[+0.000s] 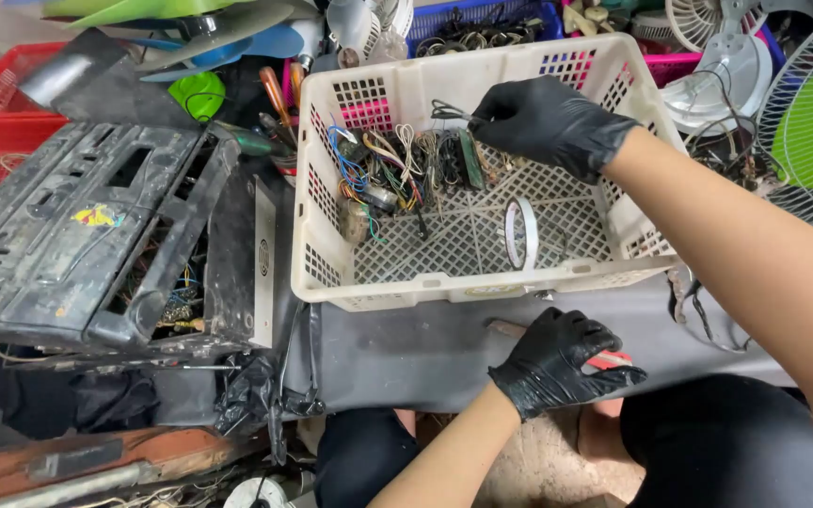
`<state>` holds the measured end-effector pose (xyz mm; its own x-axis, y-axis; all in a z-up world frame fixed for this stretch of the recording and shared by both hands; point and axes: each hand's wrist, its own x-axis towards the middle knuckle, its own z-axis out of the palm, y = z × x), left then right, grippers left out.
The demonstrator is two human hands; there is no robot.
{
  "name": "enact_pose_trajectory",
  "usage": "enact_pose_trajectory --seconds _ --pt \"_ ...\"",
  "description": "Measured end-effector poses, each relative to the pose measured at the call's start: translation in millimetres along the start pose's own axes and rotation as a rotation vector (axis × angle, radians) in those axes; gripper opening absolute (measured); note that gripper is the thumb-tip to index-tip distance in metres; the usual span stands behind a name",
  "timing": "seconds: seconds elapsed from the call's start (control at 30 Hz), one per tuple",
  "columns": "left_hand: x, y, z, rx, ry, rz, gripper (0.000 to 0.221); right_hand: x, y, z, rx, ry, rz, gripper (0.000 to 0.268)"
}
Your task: Applying adhesive tape to a small electronic component for insulation or repair at a workbench.
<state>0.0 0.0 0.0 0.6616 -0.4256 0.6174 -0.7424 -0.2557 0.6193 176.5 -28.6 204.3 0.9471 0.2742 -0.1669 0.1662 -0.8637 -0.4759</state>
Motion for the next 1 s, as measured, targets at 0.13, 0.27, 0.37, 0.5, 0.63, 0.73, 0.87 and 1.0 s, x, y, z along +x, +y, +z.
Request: enact_pose_trajectory --seconds 0.13,0.27,0.37,0.5,0.63,0.73,0.87,1.0 --pt "-9 -14 11 0.053 -0.01 0.026 0.036 39 -30 8 -0.069 -0.172 0.082 0.035" --pt "-2 -15 6 -0.007 0.02 0.012 0.032 106 -15 34 -0.02 -0.244 0.103 0.043" --pt "0 -9 3 0.038 0.021 -0.019 0.029 119 -6 50 -0.164 -0.33 0.122 0.06" --pt "-8 -19 11 -0.001 0.011 -0.017 0.031 103 -2 51 -0.447 -0.413 0.082 0.072" --pt "1 -11 -8 -0.006 0.068 0.033 0.038 11 -31 -7 -0.318 -0.387 0.045 0.065" --pt "-1 -7 -15 -0.006 0.007 -0.012 0.05 -34 0 -30 -0.212 -0.159 -0.007 0.066" --pt "6 -17 -21 0.071 0.055 0.081 0.027 -76 76 -54 0.32 0.416 -0.038 0.031" --pt "15 -5 -37 0.101 0.013 0.056 0.019 -106 150 -61 0.652 0.84 -0.067 0.024"
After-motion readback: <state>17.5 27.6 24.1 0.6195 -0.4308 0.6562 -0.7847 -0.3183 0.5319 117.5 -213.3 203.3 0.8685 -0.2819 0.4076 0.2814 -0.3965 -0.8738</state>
